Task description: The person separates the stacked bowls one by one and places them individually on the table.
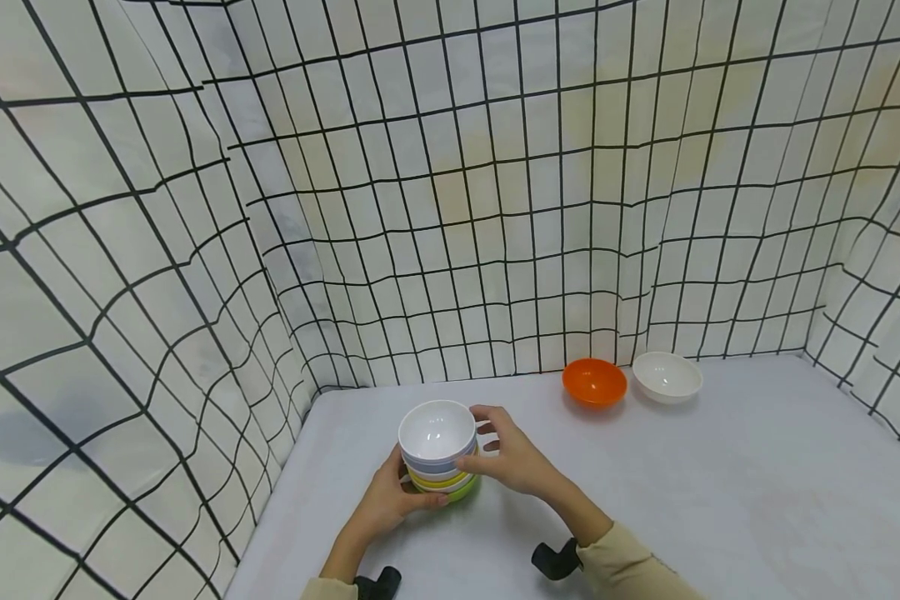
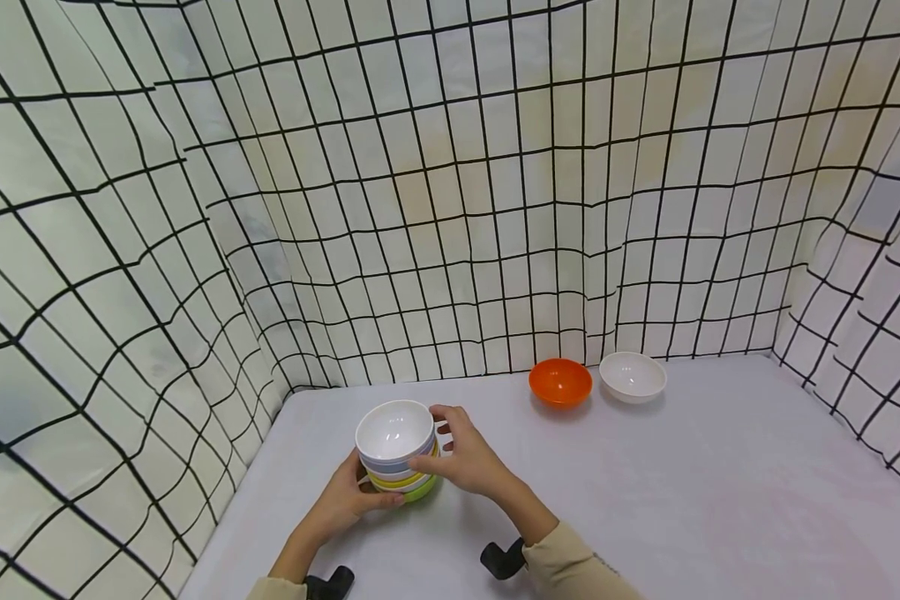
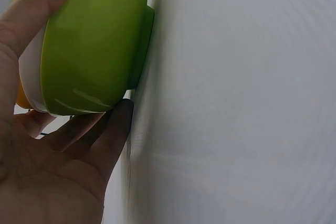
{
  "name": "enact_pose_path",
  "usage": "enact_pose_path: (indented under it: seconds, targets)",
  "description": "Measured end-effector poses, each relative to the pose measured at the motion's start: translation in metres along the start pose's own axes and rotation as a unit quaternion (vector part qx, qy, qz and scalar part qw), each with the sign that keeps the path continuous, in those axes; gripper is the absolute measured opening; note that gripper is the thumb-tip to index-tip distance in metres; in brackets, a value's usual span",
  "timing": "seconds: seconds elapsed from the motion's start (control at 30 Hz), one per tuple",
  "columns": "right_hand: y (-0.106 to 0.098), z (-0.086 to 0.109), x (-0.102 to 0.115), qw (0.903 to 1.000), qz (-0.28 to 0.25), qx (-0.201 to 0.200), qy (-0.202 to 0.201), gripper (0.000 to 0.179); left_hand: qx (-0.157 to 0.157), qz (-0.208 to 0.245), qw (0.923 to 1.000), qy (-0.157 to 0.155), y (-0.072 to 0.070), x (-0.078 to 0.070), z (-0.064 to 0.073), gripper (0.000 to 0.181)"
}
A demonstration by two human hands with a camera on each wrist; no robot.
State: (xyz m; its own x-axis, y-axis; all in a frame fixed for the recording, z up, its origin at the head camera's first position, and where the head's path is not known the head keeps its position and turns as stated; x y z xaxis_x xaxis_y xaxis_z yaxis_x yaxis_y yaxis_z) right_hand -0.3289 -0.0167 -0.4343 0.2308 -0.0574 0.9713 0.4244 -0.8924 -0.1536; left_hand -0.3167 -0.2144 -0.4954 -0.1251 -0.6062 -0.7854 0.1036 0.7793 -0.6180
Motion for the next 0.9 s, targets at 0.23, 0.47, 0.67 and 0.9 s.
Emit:
enact_pose_path:
  seconds: [0.23, 0.47, 0.67, 0.9]
  targets:
    - [0.006, -0.003, -0.004, 0.9997, 0.001, -0.019, 0.014, 0.089, -0.001, -0.001, 1.0, 0.004, 0.0, 0.0, -0.001, 0.111]
    - [0.01, -0.007, -0.007, 0.9994, 0.017, -0.017, 0.023, 0.092, 0.001, 0.001, 1.0, 0.001, 0.0, 0.003, -0.001, 0.111]
    - [0.012, -0.013, -0.006, 0.9995, 0.017, -0.006, 0.028, 0.097, 0.006, 0.007, 0.9999, 0.005, 0.001, 0.004, -0.002, 0.11]
    - [0.016, -0.02, -0.004, 0.9995, 0.01, 0.017, 0.026, 0.103, 0.01, 0.023, 0.9997, 0.006, 0.002, 0.006, -0.001, 0.107]
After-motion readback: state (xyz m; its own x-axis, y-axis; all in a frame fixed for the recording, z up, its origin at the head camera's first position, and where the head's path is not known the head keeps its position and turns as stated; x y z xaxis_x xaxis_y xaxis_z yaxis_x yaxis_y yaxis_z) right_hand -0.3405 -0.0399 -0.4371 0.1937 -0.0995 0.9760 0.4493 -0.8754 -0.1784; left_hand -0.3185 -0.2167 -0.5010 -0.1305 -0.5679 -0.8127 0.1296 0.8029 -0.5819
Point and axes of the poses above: each hand's wrist, its own z-axis away from the middle knuckle, its own y-axis out of the palm, x = y × z, the point moved 8 cm from there along -z, towards the middle knuckle, and after that the axes turned 13 degrees about -z, right-handed, at the moved point
